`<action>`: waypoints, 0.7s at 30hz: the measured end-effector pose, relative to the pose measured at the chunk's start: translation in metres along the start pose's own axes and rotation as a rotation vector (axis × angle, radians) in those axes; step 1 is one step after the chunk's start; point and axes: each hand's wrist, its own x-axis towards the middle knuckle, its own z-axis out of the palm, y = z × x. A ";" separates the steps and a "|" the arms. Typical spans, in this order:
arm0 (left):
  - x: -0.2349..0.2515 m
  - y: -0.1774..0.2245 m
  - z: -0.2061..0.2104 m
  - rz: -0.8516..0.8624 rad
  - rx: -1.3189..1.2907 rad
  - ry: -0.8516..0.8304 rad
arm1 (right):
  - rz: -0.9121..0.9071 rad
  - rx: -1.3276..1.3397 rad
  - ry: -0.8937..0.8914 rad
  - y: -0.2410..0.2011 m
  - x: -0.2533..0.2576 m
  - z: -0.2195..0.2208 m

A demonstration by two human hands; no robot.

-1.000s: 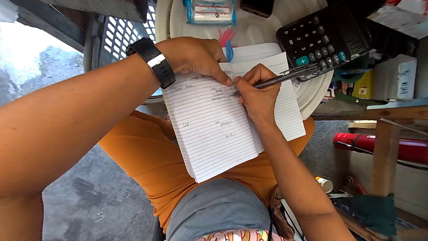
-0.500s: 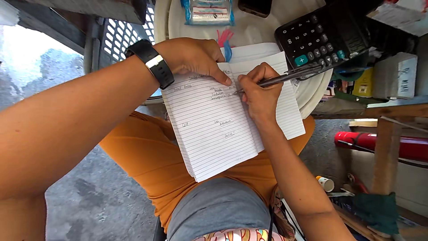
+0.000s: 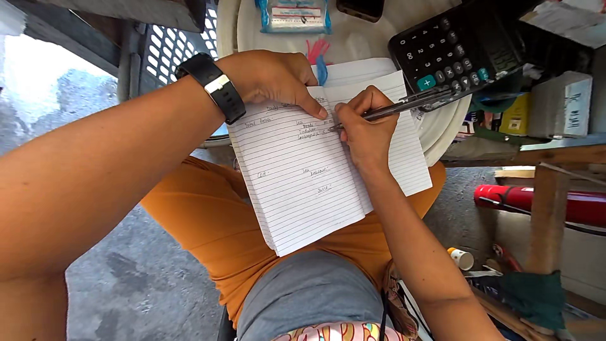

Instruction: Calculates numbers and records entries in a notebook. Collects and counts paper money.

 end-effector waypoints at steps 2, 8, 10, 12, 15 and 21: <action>0.000 -0.001 0.000 0.006 0.004 -0.001 | -0.020 -0.012 -0.014 0.000 -0.001 0.000; -0.001 0.001 0.000 0.008 0.025 0.002 | -0.033 -0.053 -0.040 -0.001 -0.002 0.000; -0.001 0.000 0.000 0.010 0.013 0.001 | -0.026 -0.027 -0.026 0.000 -0.001 -0.001; -0.001 0.000 0.000 0.010 0.002 0.002 | -0.028 0.002 -0.010 0.002 0.001 -0.001; 0.000 -0.001 0.000 0.007 0.008 0.006 | -0.024 -0.011 -0.020 0.002 0.000 -0.001; -0.001 -0.001 0.000 0.007 0.012 0.005 | -0.020 -0.038 -0.026 0.001 0.001 -0.002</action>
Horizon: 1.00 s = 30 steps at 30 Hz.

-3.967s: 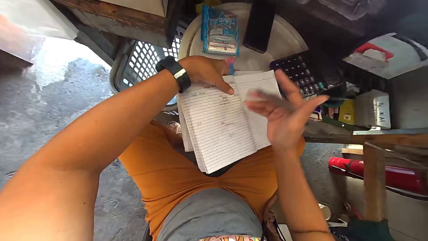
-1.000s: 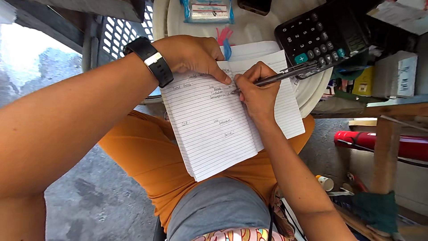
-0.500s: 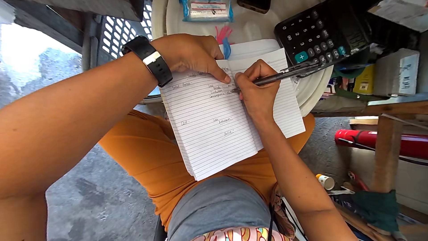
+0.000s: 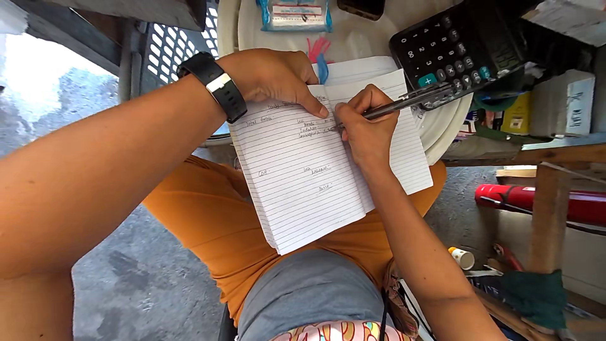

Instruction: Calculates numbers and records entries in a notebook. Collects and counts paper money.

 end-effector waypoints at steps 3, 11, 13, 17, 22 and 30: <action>0.001 -0.001 0.000 0.003 -0.008 0.001 | -0.011 0.016 0.014 0.000 0.000 0.001; 0.000 0.000 0.000 -0.008 -0.019 -0.005 | -0.013 0.000 0.008 0.001 0.000 0.000; 0.001 0.000 0.000 0.003 -0.029 -0.011 | -0.019 -0.005 0.014 0.000 0.000 0.000; 0.001 0.000 0.000 -0.001 -0.021 -0.003 | -0.024 0.019 0.022 0.002 0.001 0.000; 0.000 0.001 0.000 -0.004 0.006 0.000 | -0.044 0.011 0.020 0.002 0.000 0.000; 0.001 0.000 0.000 0.004 -0.023 -0.003 | -0.020 0.010 -0.008 0.003 0.002 -0.002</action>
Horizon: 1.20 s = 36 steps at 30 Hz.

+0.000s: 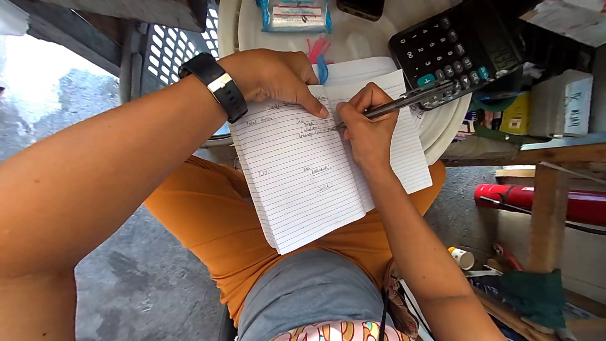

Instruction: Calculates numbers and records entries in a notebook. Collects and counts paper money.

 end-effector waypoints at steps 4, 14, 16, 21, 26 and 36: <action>0.000 0.001 0.000 -0.007 -0.022 -0.004 | 0.010 0.034 0.021 0.000 0.001 0.000; 0.000 0.001 0.000 0.001 -0.006 -0.006 | 0.014 -0.023 0.000 -0.001 0.003 -0.002; 0.001 0.001 -0.001 0.005 -0.013 -0.009 | 0.043 0.049 0.016 0.000 0.009 -0.007; -0.001 0.001 0.000 -0.015 -0.030 -0.004 | 0.028 -0.004 0.013 0.000 0.005 -0.006; 0.000 0.000 0.000 0.000 -0.022 -0.008 | -0.004 -0.036 0.011 0.000 0.003 -0.004; -0.002 0.001 0.000 -0.015 -0.016 -0.001 | 0.001 -0.051 0.014 0.000 0.004 -0.005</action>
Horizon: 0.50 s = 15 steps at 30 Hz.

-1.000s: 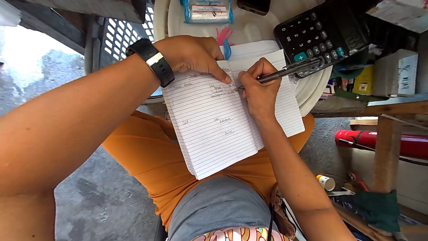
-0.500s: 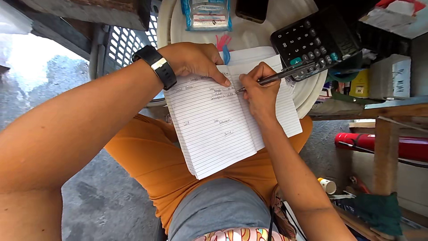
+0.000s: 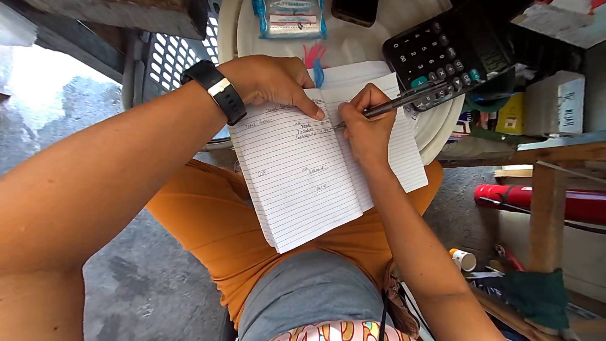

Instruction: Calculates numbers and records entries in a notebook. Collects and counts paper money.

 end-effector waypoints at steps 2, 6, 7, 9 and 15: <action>0.000 -0.001 0.000 0.005 -0.015 0.003 | 0.004 -0.008 -0.003 0.001 0.001 0.000; 0.001 -0.002 0.000 0.014 -0.014 0.004 | -0.008 0.057 -0.032 0.001 0.004 -0.003; 0.001 -0.003 0.000 0.023 -0.009 0.007 | -0.012 0.084 -0.074 -0.003 0.004 -0.006; 0.000 -0.004 -0.001 0.049 0.026 0.032 | -0.024 0.028 -0.227 -0.022 -0.001 -0.015; -0.010 -0.004 -0.007 0.144 0.188 0.078 | -0.428 -0.517 -0.370 -0.083 -0.075 -0.034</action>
